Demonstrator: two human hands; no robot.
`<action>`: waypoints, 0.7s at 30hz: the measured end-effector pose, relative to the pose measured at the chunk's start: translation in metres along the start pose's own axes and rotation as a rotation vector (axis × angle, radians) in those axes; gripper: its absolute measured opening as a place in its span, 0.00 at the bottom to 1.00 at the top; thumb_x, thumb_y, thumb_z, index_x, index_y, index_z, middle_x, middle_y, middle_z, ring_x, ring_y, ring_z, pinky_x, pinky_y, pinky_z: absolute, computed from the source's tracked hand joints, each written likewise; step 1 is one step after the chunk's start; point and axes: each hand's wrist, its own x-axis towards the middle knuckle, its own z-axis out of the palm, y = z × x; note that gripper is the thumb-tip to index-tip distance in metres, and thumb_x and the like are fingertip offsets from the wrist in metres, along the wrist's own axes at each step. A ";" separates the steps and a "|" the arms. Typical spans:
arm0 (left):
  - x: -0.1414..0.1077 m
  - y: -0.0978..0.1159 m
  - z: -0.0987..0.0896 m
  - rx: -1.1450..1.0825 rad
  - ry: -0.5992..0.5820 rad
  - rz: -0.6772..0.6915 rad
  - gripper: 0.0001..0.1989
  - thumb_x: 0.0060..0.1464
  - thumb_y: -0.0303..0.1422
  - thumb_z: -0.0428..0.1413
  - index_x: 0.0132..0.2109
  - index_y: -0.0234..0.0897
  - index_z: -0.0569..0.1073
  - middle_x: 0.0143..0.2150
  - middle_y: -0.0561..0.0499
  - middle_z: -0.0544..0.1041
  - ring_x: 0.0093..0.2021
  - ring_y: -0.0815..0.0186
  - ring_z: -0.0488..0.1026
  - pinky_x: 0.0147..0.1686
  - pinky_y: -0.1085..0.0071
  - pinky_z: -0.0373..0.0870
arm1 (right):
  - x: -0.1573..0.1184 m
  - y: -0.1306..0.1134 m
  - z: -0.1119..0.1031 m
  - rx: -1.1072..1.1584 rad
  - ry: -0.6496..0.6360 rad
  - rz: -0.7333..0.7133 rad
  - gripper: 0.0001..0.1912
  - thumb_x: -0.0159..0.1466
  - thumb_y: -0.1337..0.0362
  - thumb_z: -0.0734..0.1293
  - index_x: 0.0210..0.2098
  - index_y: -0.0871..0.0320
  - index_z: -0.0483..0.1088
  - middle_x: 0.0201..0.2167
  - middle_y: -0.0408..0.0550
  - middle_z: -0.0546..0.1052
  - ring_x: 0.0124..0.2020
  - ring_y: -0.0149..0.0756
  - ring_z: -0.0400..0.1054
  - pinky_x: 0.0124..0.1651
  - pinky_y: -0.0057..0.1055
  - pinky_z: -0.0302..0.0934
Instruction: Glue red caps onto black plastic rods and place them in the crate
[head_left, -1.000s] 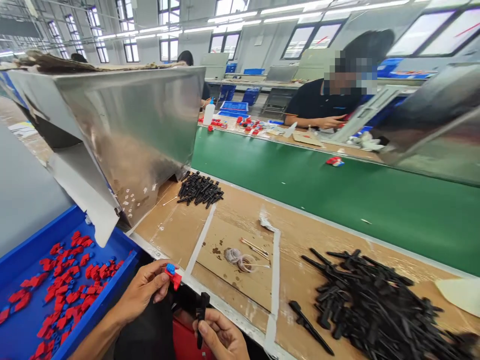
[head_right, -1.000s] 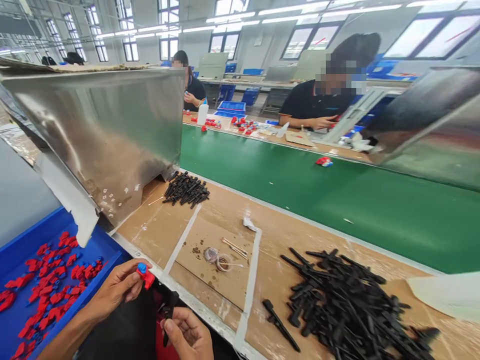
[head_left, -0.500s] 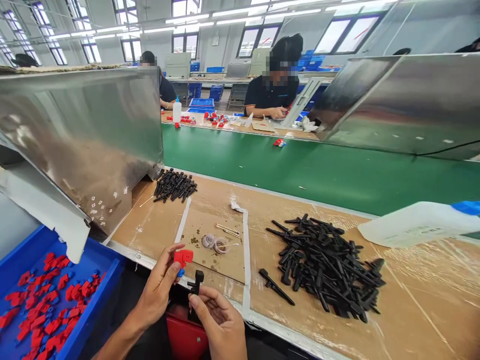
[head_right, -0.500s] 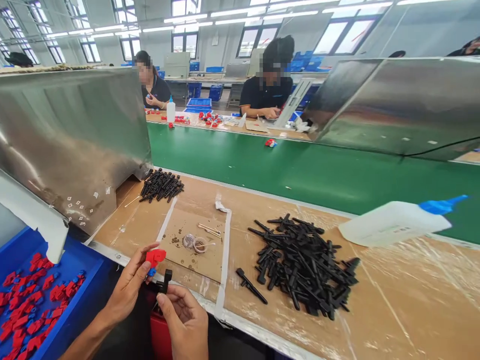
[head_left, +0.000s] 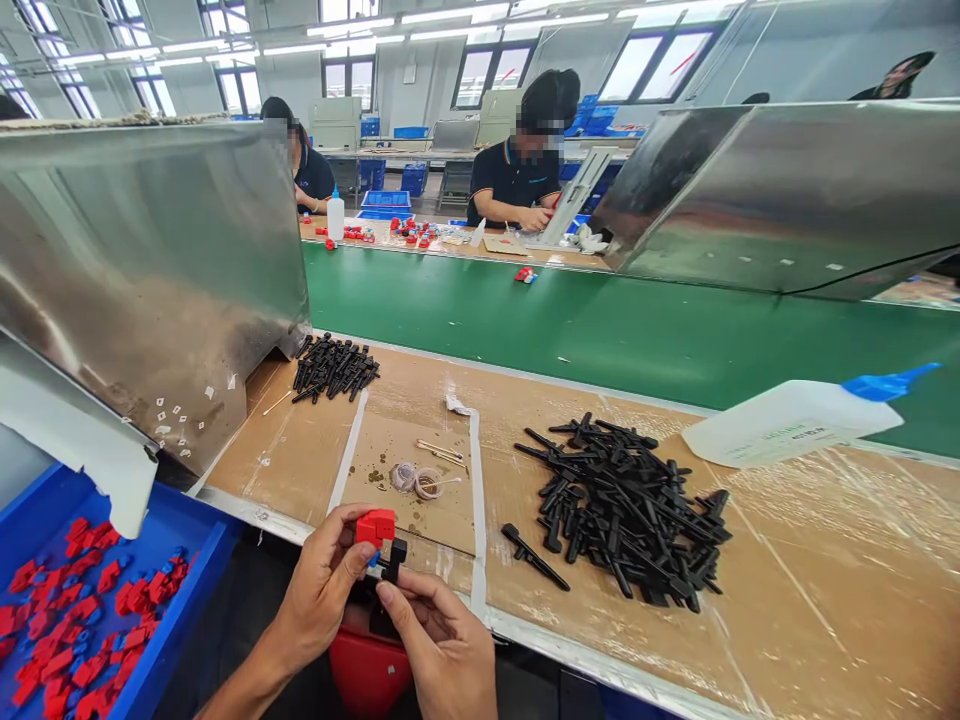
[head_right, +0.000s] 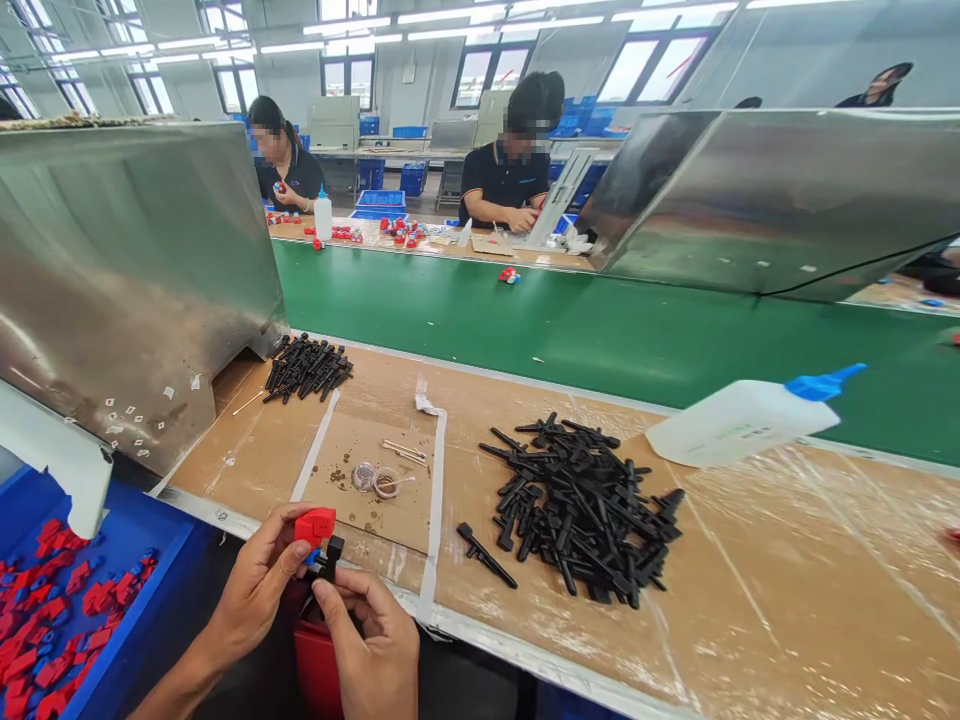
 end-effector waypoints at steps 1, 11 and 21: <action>0.001 0.000 0.000 0.011 -0.005 0.008 0.16 0.61 0.41 0.53 0.53 0.40 0.70 0.45 0.48 0.75 0.37 0.65 0.70 0.35 0.73 0.67 | 0.000 -0.001 0.001 -0.008 -0.003 -0.004 0.10 0.54 0.58 0.76 0.31 0.58 0.79 0.27 0.49 0.81 0.29 0.40 0.76 0.35 0.29 0.72; 0.007 -0.003 -0.004 -0.298 -0.226 -0.123 0.18 0.63 0.40 0.51 0.57 0.39 0.71 0.40 0.50 0.74 0.35 0.69 0.67 0.37 0.73 0.64 | -0.001 -0.003 -0.013 0.017 -0.196 0.055 0.13 0.57 0.52 0.72 0.31 0.57 0.79 0.25 0.47 0.78 0.27 0.37 0.73 0.32 0.28 0.69; 0.001 -0.004 0.009 -0.588 -0.495 -0.052 0.11 0.61 0.34 0.55 0.46 0.42 0.60 0.40 0.55 0.70 0.40 0.71 0.68 0.42 0.73 0.61 | 0.007 -0.014 -0.029 0.064 -0.282 -0.099 0.27 0.50 0.47 0.76 0.48 0.48 0.77 0.48 0.52 0.74 0.52 0.49 0.68 0.56 0.41 0.62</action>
